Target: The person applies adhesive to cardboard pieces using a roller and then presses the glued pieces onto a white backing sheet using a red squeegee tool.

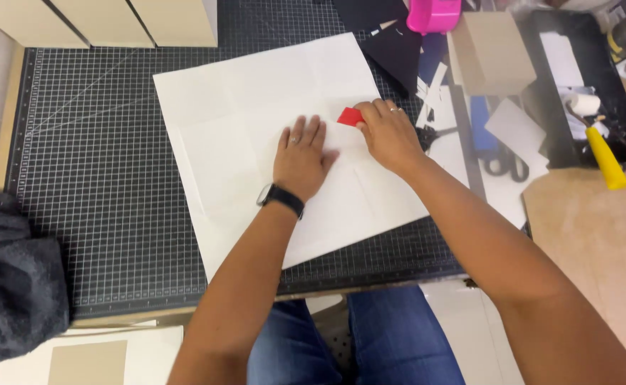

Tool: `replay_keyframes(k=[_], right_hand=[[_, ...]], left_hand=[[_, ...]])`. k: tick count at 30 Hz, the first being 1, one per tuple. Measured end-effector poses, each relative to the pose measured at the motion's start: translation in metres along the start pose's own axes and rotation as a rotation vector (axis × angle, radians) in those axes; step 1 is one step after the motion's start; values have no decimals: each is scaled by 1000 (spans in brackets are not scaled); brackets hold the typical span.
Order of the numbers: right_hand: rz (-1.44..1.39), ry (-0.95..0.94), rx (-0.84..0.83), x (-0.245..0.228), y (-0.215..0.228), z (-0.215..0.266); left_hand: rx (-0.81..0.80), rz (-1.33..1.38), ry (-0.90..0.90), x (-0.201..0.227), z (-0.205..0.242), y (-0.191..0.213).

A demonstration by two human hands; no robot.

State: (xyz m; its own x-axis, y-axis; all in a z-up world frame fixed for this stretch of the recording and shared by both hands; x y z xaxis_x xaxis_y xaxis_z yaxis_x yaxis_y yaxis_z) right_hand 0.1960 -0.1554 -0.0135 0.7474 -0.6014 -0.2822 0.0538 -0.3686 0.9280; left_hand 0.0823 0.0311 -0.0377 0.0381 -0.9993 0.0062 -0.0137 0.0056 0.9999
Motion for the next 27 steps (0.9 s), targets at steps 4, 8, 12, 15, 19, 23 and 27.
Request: replay_keyframes(k=[4,8,12,15,19,23,27], right_hand=[[-17,-14,-46,5,-9,-27],[85,38,-37,21,-27,-72],[81,83,-24,26,-45,-119],[61,138,-60,25,-40,-127],[95,201,-123,19,-24,-117],[103,310,-74,19,-25,-118],[111,287,-102,22,-29,-112]], left_hand=[[3,14,96,-8,-52,-6],[45,-3,79,-17,-62,-5],[144,15,45,-22,-55,-2],[202,31,33,-26,-55,-6],[251,43,36,-23,-52,-11],[481,105,14,-23,-52,-12],[258,35,30,-24,-48,-6]])
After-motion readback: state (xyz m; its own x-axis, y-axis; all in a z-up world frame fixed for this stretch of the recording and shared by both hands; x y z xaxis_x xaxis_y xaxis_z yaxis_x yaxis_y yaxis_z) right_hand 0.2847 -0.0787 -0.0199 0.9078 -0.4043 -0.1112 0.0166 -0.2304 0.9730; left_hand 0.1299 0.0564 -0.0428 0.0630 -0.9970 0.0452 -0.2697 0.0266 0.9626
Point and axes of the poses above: each hand's wrist, its own z-axis away from the middle knuckle, its own y-axis out of the back of the hand, x = y × z, the point moved 1 cm from there along -z, towards the middle knuckle, and after that the axes turned 13 degrees about -z, right-handed, at the moved point
